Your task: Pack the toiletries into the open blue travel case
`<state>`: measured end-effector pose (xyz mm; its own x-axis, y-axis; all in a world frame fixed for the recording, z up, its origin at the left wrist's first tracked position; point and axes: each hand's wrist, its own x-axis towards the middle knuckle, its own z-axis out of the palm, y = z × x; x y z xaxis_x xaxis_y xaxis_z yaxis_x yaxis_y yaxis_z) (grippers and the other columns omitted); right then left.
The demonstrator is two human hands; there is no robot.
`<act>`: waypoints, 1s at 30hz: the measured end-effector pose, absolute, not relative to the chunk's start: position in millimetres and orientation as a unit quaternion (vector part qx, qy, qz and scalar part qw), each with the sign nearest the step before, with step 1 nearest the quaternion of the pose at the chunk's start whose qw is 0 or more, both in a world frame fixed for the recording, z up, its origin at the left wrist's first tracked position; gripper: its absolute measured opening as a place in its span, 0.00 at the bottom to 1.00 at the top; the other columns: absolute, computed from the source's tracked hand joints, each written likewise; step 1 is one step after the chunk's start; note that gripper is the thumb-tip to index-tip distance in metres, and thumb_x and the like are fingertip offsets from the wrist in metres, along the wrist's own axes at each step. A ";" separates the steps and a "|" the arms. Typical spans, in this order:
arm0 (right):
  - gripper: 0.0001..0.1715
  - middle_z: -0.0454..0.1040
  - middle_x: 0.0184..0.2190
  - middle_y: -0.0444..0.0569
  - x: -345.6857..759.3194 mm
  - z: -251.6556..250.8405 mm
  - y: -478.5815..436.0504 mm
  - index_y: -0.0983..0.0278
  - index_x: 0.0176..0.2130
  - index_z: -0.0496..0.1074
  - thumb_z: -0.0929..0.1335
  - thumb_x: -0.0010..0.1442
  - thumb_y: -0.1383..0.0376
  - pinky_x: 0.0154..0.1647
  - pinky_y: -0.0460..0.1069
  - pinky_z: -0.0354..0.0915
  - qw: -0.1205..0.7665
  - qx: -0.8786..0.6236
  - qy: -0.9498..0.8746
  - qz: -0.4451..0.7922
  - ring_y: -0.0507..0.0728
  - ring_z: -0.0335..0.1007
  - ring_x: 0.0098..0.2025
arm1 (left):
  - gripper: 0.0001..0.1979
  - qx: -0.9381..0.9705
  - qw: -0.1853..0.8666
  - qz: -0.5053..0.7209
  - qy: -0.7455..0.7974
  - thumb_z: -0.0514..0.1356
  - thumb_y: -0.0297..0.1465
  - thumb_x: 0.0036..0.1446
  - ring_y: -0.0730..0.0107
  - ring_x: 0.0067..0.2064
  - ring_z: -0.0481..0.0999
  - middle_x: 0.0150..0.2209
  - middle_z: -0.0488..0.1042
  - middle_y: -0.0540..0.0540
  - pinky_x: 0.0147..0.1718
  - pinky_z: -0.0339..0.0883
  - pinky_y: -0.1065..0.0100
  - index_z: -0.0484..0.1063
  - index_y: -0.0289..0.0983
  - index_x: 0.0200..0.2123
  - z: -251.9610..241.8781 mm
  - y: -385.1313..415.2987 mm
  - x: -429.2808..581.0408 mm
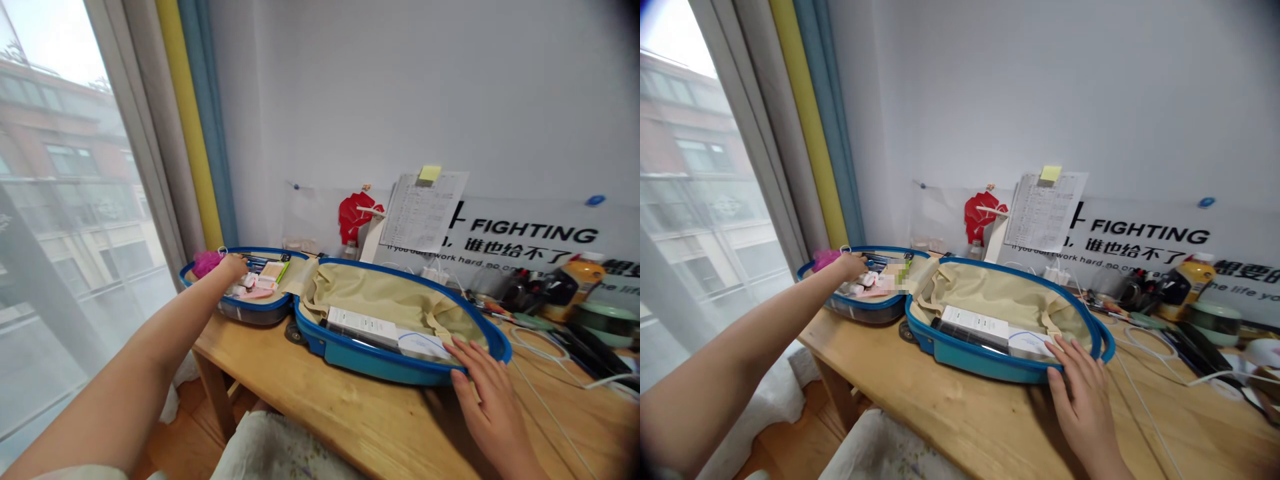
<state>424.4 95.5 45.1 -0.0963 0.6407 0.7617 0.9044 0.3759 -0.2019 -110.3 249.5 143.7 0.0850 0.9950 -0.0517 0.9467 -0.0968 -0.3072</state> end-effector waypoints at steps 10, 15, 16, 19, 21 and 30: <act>0.23 0.71 0.52 0.53 425.4 43.7 96.4 0.59 0.50 0.70 0.57 0.62 0.54 0.58 0.67 0.56 0.406 -0.535 -0.723 -0.165 0.65 0.62 0.58 | 0.19 -0.732 0.121 0.111 -0.661 0.63 0.28 0.46 0.50 0.57 0.64 0.56 0.66 0.37 0.52 0.60 0.54 0.72 0.41 0.45 145.3 237.1 -121.1; 0.24 0.71 0.52 0.53 424.8 45.7 95.8 0.59 0.50 0.70 0.57 0.62 0.54 0.59 0.66 0.55 0.397 -0.541 -0.724 -0.160 0.64 0.62 0.58 | 0.20 -0.739 0.127 0.047 -0.660 0.52 0.31 0.58 0.58 0.58 0.64 0.57 0.65 0.37 0.54 0.59 0.63 0.63 0.35 0.53 146.9 220.8 -128.3; 0.24 0.71 0.52 0.53 424.7 45.8 95.8 0.59 0.50 0.70 0.57 0.62 0.54 0.59 0.66 0.55 0.396 -0.543 -0.723 -0.159 0.64 0.62 0.58 | 0.20 -0.736 0.128 0.034 -0.664 0.50 0.32 0.59 0.58 0.57 0.66 0.56 0.66 0.36 0.53 0.59 0.63 0.62 0.34 0.54 148.5 218.7 -128.5; 0.24 0.71 0.52 0.53 424.4 45.5 95.9 0.59 0.50 0.70 0.56 0.62 0.54 0.59 0.66 0.55 0.398 -0.542 -0.722 -0.161 0.64 0.62 0.58 | 0.22 -0.727 0.129 0.000 -0.675 0.44 0.34 0.62 0.56 0.53 0.70 0.53 0.69 0.33 0.51 0.62 0.62 0.56 0.30 0.57 159.6 215.7 -120.2; 0.24 0.71 0.51 0.53 423.9 45.6 96.0 0.59 0.50 0.70 0.56 0.62 0.54 0.58 0.67 0.55 0.403 -0.537 -0.723 -0.164 0.64 0.63 0.57 | 0.24 -0.727 0.122 -0.049 -0.674 0.42 0.36 0.63 0.56 0.52 0.71 0.53 0.68 0.33 0.49 0.63 0.62 0.53 0.29 0.58 171.7 215.4 -103.7; 0.23 0.71 0.53 0.52 422.5 48.0 94.2 0.59 0.49 0.70 0.57 0.62 0.55 0.59 0.66 0.55 0.400 -0.542 -0.722 -0.159 0.64 0.62 0.58 | 0.24 -0.878 0.031 -0.147 -0.454 0.45 0.38 0.64 0.62 0.55 0.68 0.58 0.63 0.37 0.54 0.60 0.64 0.52 0.34 0.59 195.0 218.3 62.2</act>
